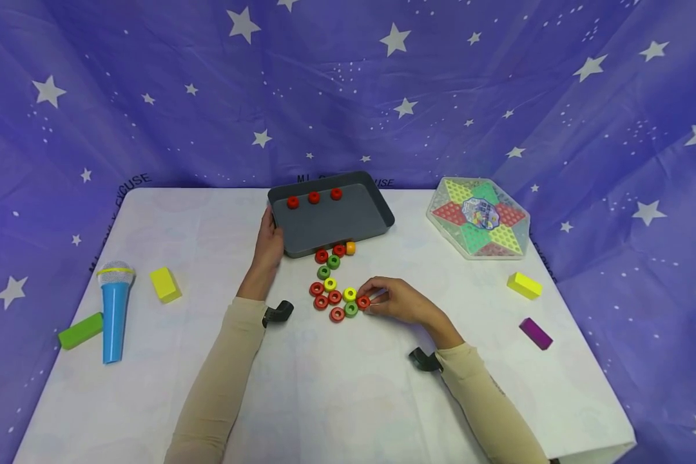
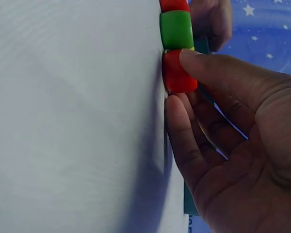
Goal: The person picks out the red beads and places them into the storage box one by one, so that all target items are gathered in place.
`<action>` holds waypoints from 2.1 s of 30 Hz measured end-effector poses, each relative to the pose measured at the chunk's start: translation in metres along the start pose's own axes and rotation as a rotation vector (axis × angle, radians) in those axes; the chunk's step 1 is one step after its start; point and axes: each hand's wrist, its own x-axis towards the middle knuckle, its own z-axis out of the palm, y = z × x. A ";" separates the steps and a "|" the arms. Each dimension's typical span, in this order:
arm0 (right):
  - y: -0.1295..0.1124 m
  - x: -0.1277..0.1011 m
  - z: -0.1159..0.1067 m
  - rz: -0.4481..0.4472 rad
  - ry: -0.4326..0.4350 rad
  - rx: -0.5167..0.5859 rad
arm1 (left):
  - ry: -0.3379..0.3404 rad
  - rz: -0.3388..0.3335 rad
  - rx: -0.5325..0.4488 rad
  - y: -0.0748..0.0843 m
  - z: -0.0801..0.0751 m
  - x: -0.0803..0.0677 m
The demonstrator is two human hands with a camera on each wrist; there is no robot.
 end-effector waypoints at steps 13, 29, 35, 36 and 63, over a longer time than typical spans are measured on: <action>-0.001 -0.002 -0.002 -0.033 0.021 -0.060 | 0.003 0.003 0.001 0.003 0.001 -0.001; -0.025 0.037 -0.065 -0.075 0.096 -0.049 | -0.012 0.002 -0.018 0.004 0.001 -0.006; -0.022 0.073 -0.088 -0.054 0.164 -0.057 | -0.004 -0.004 -0.022 0.001 0.002 -0.003; -0.021 0.079 -0.092 -0.051 0.179 -0.060 | -0.002 -0.005 -0.021 0.001 0.003 -0.003; -0.011 0.190 -0.122 0.233 0.242 -0.079 | 0.003 0.001 -0.024 0.000 0.001 -0.006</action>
